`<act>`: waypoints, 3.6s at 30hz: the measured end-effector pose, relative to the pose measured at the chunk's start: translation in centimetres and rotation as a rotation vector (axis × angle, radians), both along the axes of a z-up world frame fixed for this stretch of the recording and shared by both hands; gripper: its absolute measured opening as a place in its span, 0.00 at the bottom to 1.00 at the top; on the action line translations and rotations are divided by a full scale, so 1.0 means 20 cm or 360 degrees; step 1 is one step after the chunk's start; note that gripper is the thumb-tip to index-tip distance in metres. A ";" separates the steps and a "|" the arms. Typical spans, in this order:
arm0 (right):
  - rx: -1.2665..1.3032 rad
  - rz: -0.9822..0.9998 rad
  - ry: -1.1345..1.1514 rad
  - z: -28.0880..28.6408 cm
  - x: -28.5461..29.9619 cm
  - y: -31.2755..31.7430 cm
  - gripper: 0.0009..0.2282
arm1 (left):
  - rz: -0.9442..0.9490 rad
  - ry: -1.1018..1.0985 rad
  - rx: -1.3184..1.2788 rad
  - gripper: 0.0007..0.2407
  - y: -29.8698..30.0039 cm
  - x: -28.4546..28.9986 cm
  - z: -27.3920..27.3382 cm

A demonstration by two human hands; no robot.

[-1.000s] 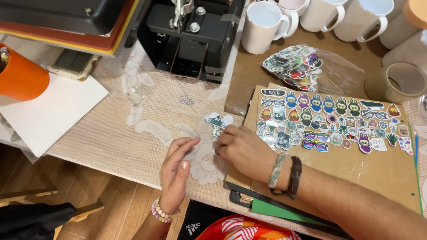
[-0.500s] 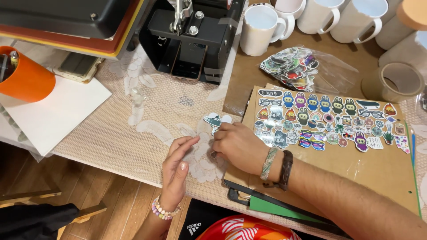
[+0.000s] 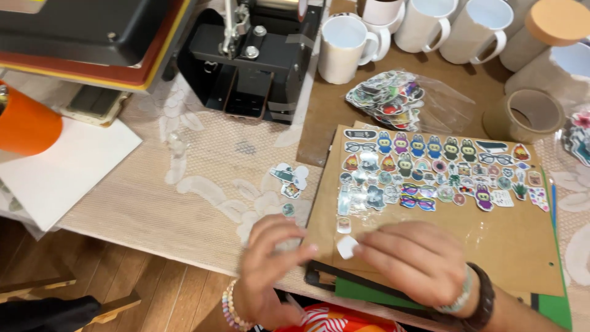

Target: Organizing and peeling small stickers to place them on a board

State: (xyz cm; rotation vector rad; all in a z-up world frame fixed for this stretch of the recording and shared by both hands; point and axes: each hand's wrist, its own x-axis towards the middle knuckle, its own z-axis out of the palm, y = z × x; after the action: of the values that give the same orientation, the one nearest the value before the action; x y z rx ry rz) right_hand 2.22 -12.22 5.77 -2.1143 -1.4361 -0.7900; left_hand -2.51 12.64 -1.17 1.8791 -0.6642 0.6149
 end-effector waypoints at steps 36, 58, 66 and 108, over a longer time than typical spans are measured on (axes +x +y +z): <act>-0.0194 -0.0452 -0.0597 -0.14 -0.22 -0.32 0.03 | 0.0099 -0.0471 0.0522 0.12 -0.47 0.01 0.00; 0.1807 -0.0412 0.2361 -0.32 -0.19 -0.25 0.12 | -0.1145 0.0996 -0.0756 0.35 -0.40 0.09 0.15; 0.1586 -0.0836 0.1951 -0.34 -0.25 -0.21 0.17 | -0.1319 0.1105 -0.0500 0.39 -0.38 0.12 0.09; 0.0073 -0.1150 0.1325 -0.42 0.20 -0.93 0.12 | -0.1428 0.1030 -0.0001 0.24 -0.41 0.27 0.02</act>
State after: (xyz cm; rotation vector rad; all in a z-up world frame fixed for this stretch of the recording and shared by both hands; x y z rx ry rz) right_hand 6.28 -30.89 -2.64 -2.4761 -0.2183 -0.0827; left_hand 2.98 4.53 -0.77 1.4317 -0.9438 -0.5441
